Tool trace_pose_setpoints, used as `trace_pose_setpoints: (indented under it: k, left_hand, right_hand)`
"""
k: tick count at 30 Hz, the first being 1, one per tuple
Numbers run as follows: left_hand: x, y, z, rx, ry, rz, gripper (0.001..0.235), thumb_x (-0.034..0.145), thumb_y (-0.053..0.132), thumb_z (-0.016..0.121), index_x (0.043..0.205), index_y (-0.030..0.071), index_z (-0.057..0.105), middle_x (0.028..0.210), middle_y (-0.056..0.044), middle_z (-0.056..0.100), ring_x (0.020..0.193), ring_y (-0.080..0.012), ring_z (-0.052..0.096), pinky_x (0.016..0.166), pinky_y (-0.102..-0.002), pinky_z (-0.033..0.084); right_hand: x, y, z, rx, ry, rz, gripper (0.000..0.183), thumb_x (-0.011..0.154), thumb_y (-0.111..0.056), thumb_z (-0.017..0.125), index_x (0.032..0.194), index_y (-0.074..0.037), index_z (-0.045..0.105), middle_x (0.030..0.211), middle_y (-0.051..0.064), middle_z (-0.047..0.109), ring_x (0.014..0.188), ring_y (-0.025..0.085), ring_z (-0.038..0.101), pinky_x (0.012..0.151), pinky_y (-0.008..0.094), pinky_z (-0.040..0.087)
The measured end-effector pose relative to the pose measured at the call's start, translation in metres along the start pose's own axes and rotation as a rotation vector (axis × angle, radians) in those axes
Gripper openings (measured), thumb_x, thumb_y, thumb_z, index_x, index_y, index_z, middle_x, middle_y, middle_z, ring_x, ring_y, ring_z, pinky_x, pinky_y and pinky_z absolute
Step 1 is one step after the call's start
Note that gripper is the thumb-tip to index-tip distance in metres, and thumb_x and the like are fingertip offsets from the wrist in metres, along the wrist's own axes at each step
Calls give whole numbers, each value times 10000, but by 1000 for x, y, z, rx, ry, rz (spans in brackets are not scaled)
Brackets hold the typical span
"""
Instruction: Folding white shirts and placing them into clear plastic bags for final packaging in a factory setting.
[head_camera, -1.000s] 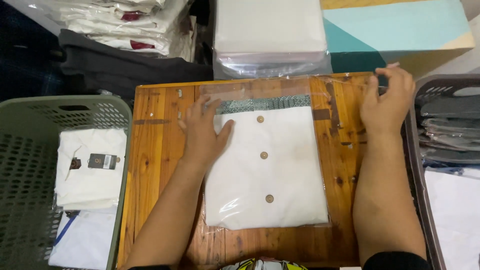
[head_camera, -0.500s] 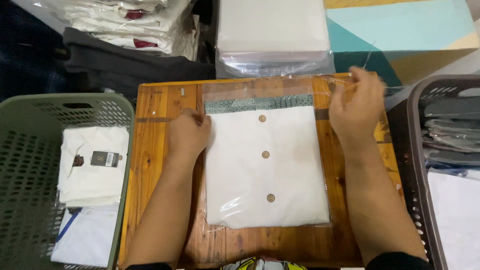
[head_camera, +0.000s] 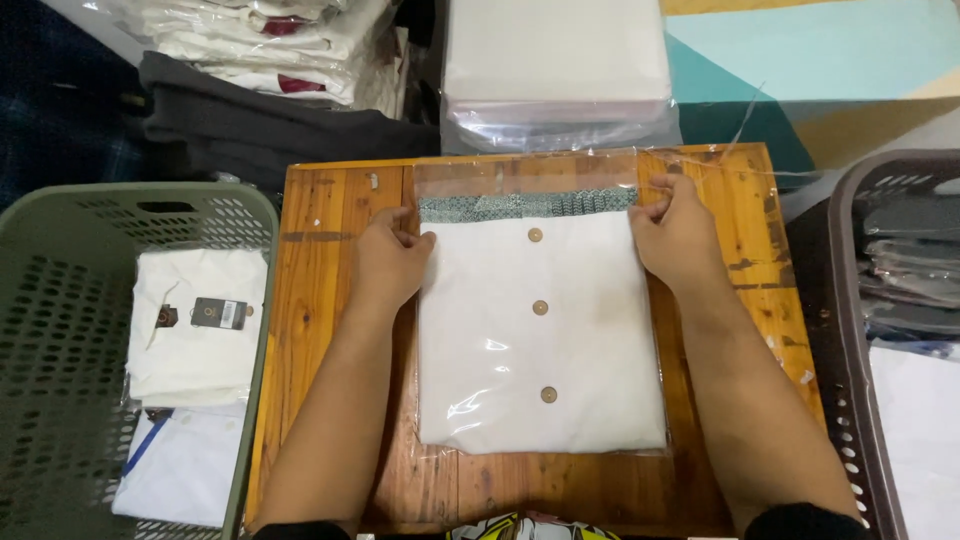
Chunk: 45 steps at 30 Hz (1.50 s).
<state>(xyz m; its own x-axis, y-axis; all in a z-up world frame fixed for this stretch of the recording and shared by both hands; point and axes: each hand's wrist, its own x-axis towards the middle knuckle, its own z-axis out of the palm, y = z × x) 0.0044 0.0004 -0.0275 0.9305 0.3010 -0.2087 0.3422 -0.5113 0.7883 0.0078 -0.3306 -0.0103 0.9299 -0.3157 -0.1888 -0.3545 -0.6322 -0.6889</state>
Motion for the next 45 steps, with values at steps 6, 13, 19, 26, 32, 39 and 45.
trace_pose_setpoints:
  k: [6, 13, 19, 26, 32, 39, 45]
  left_hand:
    - [-8, 9, -6, -167, -29, -3, 538, 830, 117, 779, 1353, 89, 654, 922, -86, 755, 849, -191, 713, 712, -349, 596]
    - [-15, 3, -6, -186, -20, 88, 705, 908, 36, 690, 1551, 47, 399, 915, -104, 701, 877, -230, 653, 784, -357, 525]
    - [-41, 18, -19, -159, -81, 125, 767, 977, 30, 590, 1636, 144, 214, 1261, -206, 636, 1036, -332, 646, 881, -428, 543]
    - [-61, 31, -29, -105, -185, 116, 890, 914, -62, 625, 1647, 108, 151, 1433, -268, 539, 1157, -416, 639, 957, -477, 559]
    - [-74, 43, -46, 0, -375, 90, 910, 865, -46, 674, 1639, 153, 239, 1413, -272, 554, 1140, -410, 652, 910, -482, 584]
    - [-57, 24, -24, 465, -95, 338, 721, 849, 288, 778, 1481, 52, 527, 1361, -211, 504, 1218, -422, 497, 979, -536, 430]
    - [-42, 71, 28, 460, -410, 649, 592, 883, 343, 729, 1413, 111, 599, 1396, -162, 571, 1354, -356, 473, 1070, -538, 314]
  right_hand:
    - [18, 21, 12, 127, 8, -40, 657, 905, -181, 707, 1495, -85, 435, 973, 76, 722, 998, 232, 694, 889, 425, 538]
    - [-8, -7, -13, 326, -174, -63, 824, 867, -23, 677, 1597, -28, 296, 879, 95, 591, 592, 219, 641, 530, 342, 578]
    - [-3, -6, -14, 298, -295, -242, 997, 864, -90, 770, 1653, -9, 167, 969, 134, 566, 824, 239, 643, 757, 361, 536]
    - [0, -4, -18, 224, -386, -278, 1112, 824, -3, 799, 1690, -141, 115, 907, 104, 493, 759, 257, 634, 701, 334, 535]
    - [-9, -8, -35, 125, -665, -209, 1340, 726, 37, 864, 1682, -182, -49, 896, 145, 558, 675, 280, 629, 621, 354, 577]
    - [8, 7, -13, 36, -188, -263, 885, 838, -296, 841, 1602, -164, 415, 969, 63, 735, 919, 241, 680, 858, 406, 540]
    - [35, 44, 12, 85, -44, -279, 592, 891, -192, 734, 1459, -264, 586, 941, -33, 733, 868, 143, 668, 804, 322, 541]
